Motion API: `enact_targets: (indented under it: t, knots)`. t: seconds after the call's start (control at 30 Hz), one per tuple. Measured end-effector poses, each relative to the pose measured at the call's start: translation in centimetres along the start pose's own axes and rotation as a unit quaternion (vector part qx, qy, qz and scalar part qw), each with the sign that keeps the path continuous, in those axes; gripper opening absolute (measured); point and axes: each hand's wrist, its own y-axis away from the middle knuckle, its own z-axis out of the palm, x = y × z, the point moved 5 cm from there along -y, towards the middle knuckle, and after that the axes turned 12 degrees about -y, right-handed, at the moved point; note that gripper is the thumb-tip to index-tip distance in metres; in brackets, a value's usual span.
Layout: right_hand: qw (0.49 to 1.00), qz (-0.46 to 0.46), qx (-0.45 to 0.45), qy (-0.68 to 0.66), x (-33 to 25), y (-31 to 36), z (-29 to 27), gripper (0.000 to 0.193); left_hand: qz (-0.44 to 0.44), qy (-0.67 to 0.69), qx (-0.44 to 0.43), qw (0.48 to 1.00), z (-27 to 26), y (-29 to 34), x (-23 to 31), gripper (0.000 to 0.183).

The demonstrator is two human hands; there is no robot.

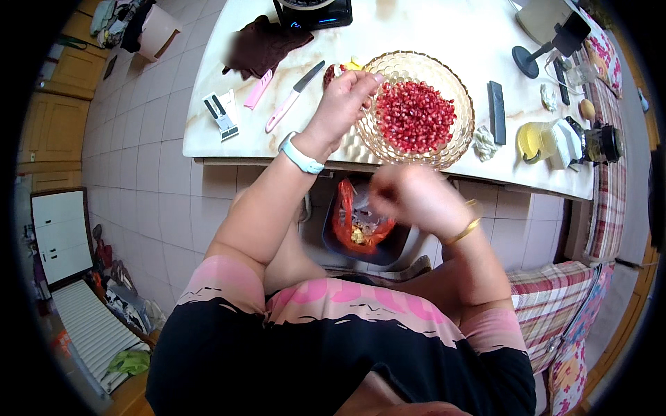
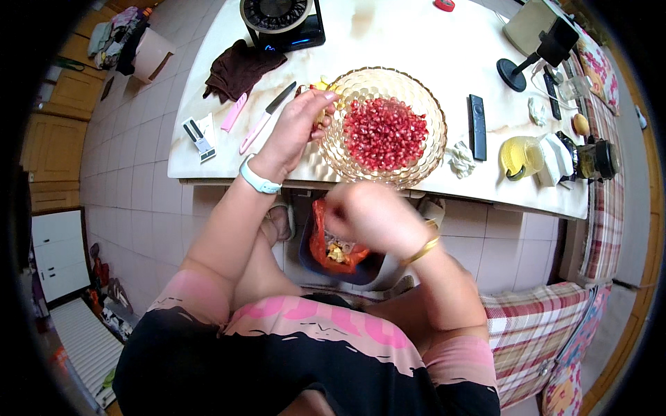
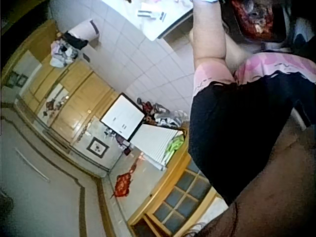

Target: The person peels a pomegranate by hand, removing the seeds into a glass bowl and placing the discarded skins into a bin.

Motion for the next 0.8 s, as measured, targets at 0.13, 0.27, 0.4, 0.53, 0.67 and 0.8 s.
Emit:
enact_targets:
  t: [0.13,0.27,0.4,0.53,0.67,0.8]
  knots:
    - [0.978,-0.046,-0.068,0.191,3.0,0.5,9.9,0.011,-0.014,0.067,-0.032,0.997,0.3,0.2,0.6,0.034]
    - [0.958,-0.001,-0.102,0.267,9.5,0.4,14.5,0.010,-0.011,0.098,-0.069,0.993,1.0,0.1,0.1,0.038]
    - [0.952,0.020,-0.112,0.284,10.4,-0.1,14.2,0.012,0.015,0.137,-0.080,0.987,1.9,-0.4,-0.3,0.037]
    - [0.969,-0.017,-0.061,0.240,8.6,-1.3,11.5,0.012,-0.001,0.157,-0.075,0.985,2.2,-0.5,-0.2,0.033]
    - [0.994,-0.062,-0.045,0.084,5.2,-1.3,8.3,0.008,-0.019,0.147,-0.059,0.987,2.7,-0.2,0.3,0.030]
    - [0.982,-0.061,-0.085,-0.156,0.4,-1.6,2.6,0.018,-0.015,0.158,-0.059,0.986,3.0,-0.2,-0.2,0.031]
